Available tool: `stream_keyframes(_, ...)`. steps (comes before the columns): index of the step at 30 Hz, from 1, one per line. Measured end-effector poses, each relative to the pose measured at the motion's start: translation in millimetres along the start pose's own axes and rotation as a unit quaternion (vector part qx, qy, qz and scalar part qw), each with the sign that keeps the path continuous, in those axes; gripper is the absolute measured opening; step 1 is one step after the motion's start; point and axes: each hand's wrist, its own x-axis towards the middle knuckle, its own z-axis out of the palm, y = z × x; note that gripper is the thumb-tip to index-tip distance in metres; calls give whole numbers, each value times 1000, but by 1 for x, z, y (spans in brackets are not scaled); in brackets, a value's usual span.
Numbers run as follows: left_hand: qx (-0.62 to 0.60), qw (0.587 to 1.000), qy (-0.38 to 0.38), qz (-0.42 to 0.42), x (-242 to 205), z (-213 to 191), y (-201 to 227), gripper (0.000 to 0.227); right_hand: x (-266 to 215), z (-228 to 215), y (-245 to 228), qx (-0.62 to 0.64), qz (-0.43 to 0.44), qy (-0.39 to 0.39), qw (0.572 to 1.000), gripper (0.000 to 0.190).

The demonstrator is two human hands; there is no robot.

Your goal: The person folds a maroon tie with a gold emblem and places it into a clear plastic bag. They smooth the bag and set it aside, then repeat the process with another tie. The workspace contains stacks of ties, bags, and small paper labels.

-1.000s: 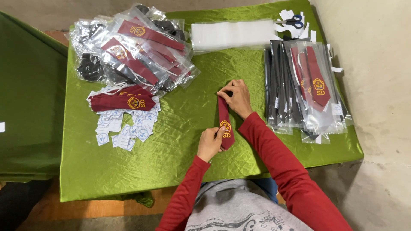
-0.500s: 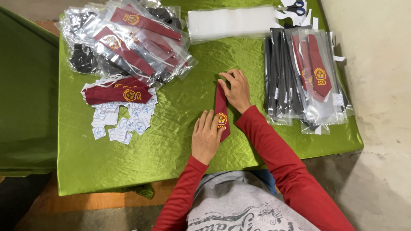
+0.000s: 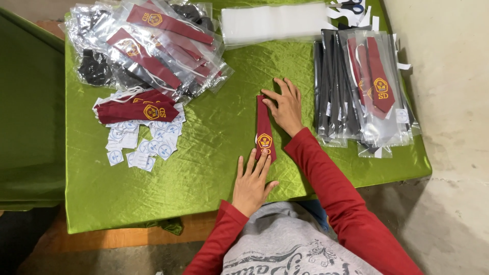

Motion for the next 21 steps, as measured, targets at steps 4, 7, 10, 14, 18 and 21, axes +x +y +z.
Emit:
stream_keyframes(4,-13,1000,17,7,-6,3,-2,72,0,1,4,14,1,25,1000,28)
stream_keyframes(7,-113,988,102,-26,5,7,-11,55,-2,-1,3,8,-10,43,999,30)
stream_keyframes(10,-280,930,168,-171,33,-11,-19,49,-13,-11,-5,111,-12,108,988,22)
stream_keyframes(14,-313,910,148,-229,60,-10,-36,54,-61,-18,-22,248,24,113,962,18)
stream_keyframes(18,-300,914,120,-245,73,5,-45,57,-98,-45,-62,384,100,42,917,22)
stream_keyframes(21,-309,909,123,-251,77,28,-51,59,-102,-41,-64,461,109,38,880,21)
